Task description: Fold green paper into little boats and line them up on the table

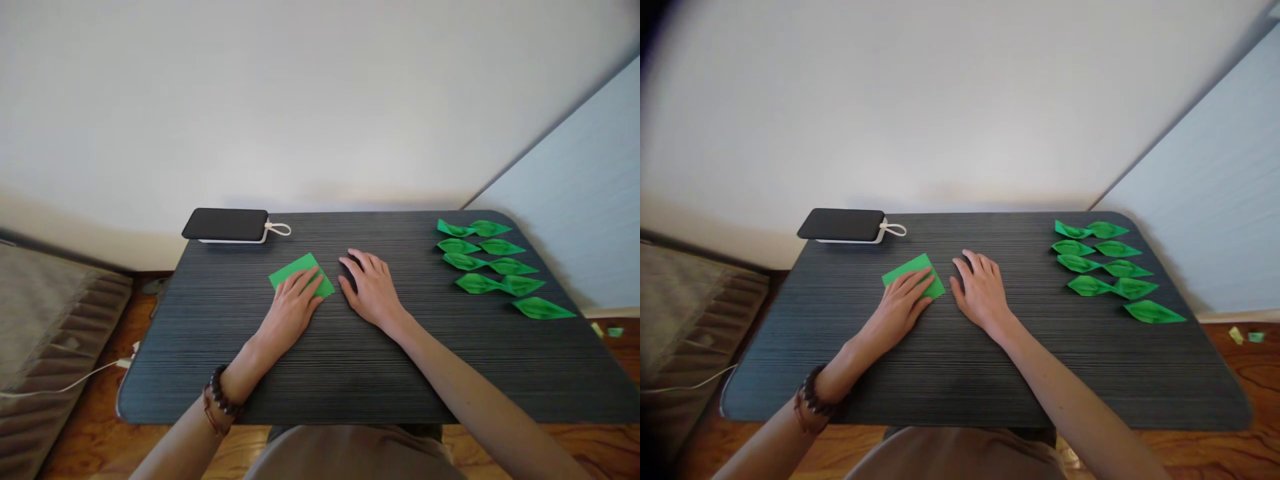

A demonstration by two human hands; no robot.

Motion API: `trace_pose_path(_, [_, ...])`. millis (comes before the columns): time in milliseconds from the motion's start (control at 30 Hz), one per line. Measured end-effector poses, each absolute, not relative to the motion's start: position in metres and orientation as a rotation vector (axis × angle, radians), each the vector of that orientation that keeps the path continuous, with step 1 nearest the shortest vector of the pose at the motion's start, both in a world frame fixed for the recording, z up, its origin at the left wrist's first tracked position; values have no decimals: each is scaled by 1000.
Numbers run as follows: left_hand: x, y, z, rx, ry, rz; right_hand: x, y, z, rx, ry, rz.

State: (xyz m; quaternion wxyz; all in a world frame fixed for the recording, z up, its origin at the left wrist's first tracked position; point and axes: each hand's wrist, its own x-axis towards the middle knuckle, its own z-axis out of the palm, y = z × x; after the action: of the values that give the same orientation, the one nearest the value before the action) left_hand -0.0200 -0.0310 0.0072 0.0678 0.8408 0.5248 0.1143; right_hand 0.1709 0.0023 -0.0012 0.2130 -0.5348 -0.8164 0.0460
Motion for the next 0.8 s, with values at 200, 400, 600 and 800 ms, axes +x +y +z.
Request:
trace_pose_path(200, [-16,-15,4,2560,1613,450,185,13,-6,-1538,-2191,146])
trace_pose_path(400, [-7,13,1,2397,1493,773,196,21,-6,-1468,-2122,253])
trace_pose_path(600, [3,19,7,2026,1382,821,196,22,-7,-1217,-2066,452])
trace_pose_path(800, [-3,20,6,2083,1160,730,201,28,-10,-1292,-1921,532])
